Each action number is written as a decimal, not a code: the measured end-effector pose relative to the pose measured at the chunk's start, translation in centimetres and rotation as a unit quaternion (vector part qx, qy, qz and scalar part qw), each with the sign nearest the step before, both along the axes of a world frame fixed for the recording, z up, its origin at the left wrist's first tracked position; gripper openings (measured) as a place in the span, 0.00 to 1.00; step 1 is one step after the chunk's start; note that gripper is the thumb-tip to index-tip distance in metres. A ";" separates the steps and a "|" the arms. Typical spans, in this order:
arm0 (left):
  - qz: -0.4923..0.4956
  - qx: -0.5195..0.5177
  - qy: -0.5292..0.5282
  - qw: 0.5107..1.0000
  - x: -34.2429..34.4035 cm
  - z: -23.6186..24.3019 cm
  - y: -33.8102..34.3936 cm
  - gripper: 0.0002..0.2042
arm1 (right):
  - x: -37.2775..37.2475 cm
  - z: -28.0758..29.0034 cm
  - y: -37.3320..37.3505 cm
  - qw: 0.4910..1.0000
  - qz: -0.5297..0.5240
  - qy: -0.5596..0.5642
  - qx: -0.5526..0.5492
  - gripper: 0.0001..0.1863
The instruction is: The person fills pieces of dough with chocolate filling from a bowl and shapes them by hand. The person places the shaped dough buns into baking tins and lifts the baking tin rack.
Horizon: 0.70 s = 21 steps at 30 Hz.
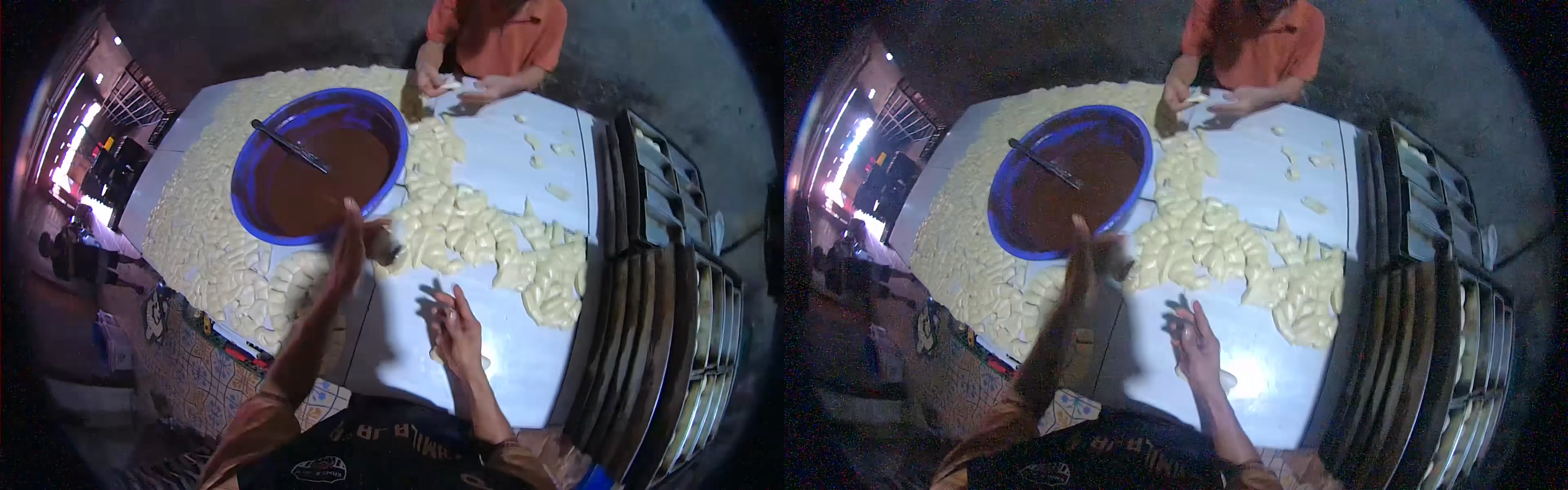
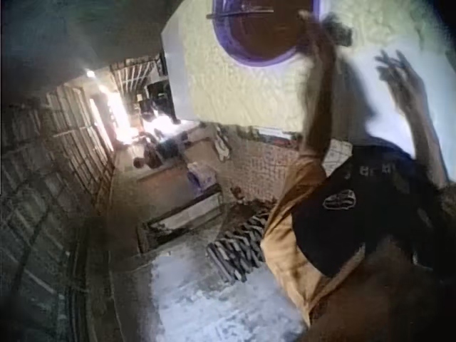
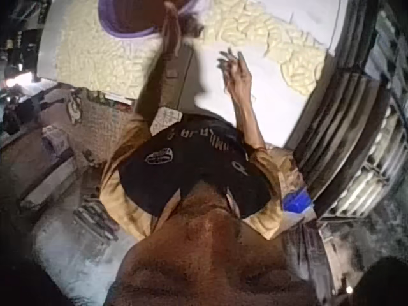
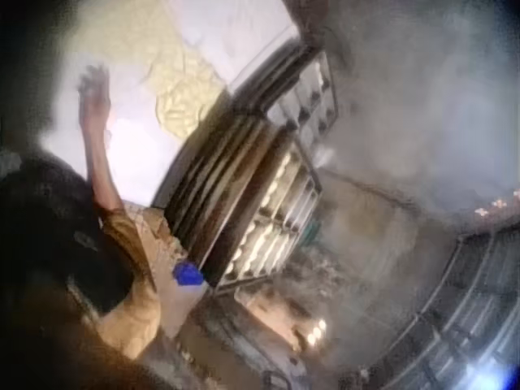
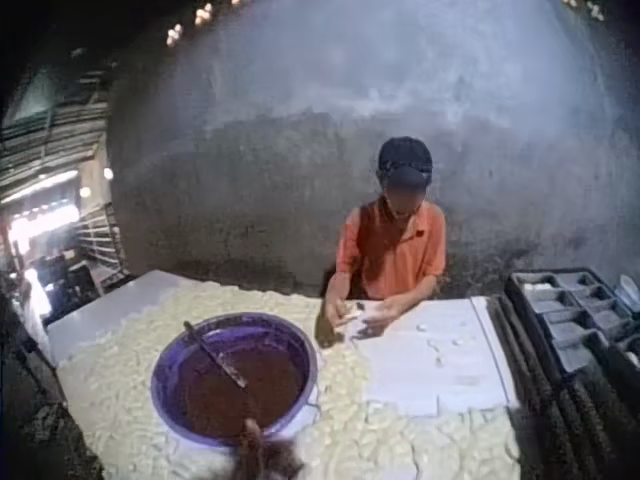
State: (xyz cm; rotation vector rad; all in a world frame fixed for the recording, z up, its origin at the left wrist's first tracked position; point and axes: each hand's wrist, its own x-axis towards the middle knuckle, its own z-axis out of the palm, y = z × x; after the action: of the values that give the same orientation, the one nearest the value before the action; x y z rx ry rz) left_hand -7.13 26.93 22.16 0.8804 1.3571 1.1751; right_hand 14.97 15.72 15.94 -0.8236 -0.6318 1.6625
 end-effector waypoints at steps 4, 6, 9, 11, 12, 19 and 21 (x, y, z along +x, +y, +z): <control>-0.065 -0.121 -0.170 0.976 7.0 -0.2 -8.3 0.31 | -0.6 -1.7 0.0 0.983 0.024 0.128 -0.130 0.14; -0.040 -0.068 -0.112 0.991 8.2 0.5 -9.9 0.26 | 0.1 -1.2 -0.1 0.989 -0.029 0.053 -0.135 0.10; -0.176 -0.029 -0.105 0.978 8.1 -1.3 -12.0 0.24 | 0.1 0.4 -2.4 0.924 -0.076 -0.351 0.128 0.19; -0.196 0.028 -0.026 0.980 8.1 -1.8 -13.6 0.23 | 1.6 0.8 -3.7 0.827 -0.045 -0.489 0.273 0.19; -0.210 0.088 0.056 0.972 8.1 -2.3 -14.4 0.22 | 2.2 0.9 -4.4 0.795 -0.031 -0.513 0.323 0.18; -0.210 0.017 -0.061 0.976 10.6 -2.3 -17.9 0.08 | 4.6 3.0 -8.0 0.895 -0.041 -0.374 0.241 0.14; -0.235 -0.021 -0.036 0.971 11.1 -3.5 -18.3 0.08 | 5.0 3.0 -9.6 0.866 -0.016 -0.439 0.238 0.13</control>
State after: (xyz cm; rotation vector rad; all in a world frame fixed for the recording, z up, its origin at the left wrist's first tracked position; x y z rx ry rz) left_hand 3.93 8.67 18.65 1.0465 1.0334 0.7990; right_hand 20.01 6.08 18.93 -1.1904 -1.5715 0.9477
